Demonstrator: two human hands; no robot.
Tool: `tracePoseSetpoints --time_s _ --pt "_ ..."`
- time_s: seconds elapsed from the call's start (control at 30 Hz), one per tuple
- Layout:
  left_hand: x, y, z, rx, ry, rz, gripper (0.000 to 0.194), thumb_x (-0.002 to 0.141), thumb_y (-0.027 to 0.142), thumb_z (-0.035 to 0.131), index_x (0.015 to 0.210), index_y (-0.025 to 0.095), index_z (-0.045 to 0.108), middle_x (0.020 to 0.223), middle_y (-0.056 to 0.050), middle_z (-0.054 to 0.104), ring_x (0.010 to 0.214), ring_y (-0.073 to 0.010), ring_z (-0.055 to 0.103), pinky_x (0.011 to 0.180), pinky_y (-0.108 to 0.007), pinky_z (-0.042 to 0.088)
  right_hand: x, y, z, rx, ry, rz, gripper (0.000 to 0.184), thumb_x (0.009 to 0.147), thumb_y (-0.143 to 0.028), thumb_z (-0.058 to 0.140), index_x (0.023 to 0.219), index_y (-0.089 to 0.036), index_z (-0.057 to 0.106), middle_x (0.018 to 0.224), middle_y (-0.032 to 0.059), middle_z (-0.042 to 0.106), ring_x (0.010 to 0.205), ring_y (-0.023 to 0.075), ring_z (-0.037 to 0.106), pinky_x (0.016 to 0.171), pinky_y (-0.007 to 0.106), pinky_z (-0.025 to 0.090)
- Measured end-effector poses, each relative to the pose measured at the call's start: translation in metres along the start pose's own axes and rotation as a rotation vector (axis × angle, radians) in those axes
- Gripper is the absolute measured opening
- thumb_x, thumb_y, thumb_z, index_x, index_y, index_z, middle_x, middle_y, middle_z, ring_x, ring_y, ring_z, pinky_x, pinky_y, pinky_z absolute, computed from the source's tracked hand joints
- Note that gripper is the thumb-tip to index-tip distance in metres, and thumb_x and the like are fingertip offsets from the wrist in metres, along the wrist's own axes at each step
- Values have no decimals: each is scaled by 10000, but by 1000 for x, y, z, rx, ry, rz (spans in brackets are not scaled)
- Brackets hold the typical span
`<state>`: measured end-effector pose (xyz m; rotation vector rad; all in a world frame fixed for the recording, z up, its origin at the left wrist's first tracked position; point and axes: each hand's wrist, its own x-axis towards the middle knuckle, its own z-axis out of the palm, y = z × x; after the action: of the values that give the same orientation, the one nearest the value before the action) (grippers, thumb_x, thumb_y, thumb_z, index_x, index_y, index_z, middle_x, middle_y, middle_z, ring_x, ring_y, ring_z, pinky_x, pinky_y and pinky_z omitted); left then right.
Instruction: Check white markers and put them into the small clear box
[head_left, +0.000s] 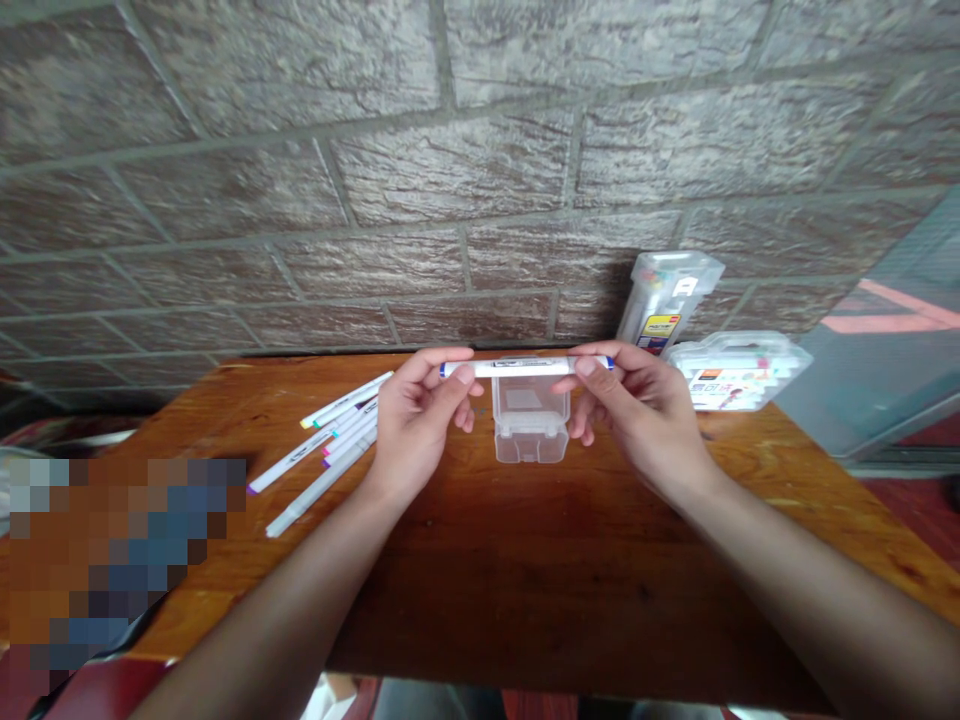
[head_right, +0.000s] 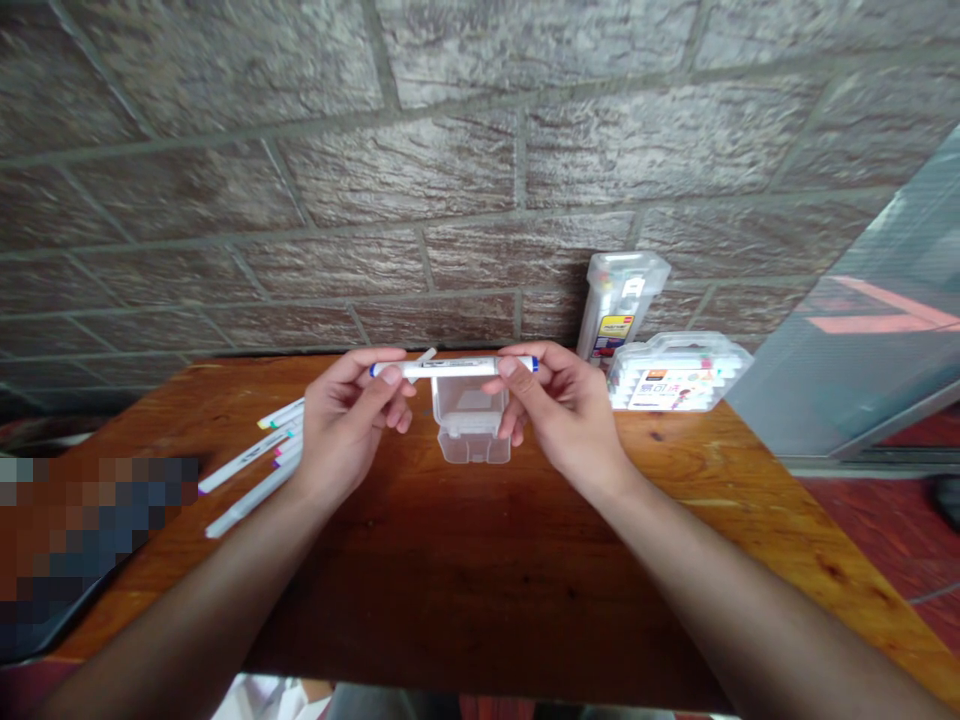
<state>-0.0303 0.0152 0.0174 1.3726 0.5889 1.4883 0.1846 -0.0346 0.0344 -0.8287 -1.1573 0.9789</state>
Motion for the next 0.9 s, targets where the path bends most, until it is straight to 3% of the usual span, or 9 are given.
tracePoseSetpoints --time_s 0.27,0.5,0.7,0.9 --pt "-1 0 1 45 9 22 268 824 280 897 1044 197 769 723 26 699 483 -71 542 465 -205 489 -1 -1 0 -43 4 -14 307 862 -430 883 1004 -198 741 765 30 813 416 135 656 378 245 519" --pt "-2 1 1 77 2 10 265 827 293 897 1040 194 773 736 18 717 491 -74 557 473 -203 493 -2 0 -1 -84 -32 1 427 774 -431 954 1049 -194 729 521 -33 702 395 150 623 380 237 511" --pt "-2 -1 0 68 -14 0 240 841 320 889 1007 190 774 709 3 727 487 -81 550 477 -210 489 -1 1 0 -84 -15 -2 383 777 -447 947 973 -194 738 744 38 815 428 138 652 387 243 525" --pt "0 2 1 11 -6 -6 213 879 351 852 1000 187 791 730 -10 727 492 -79 535 489 -221 493 -2 0 0 -104 -31 1 346 843 -503 882 864 -188 741 733 51 809 440 141 654 399 249 527"
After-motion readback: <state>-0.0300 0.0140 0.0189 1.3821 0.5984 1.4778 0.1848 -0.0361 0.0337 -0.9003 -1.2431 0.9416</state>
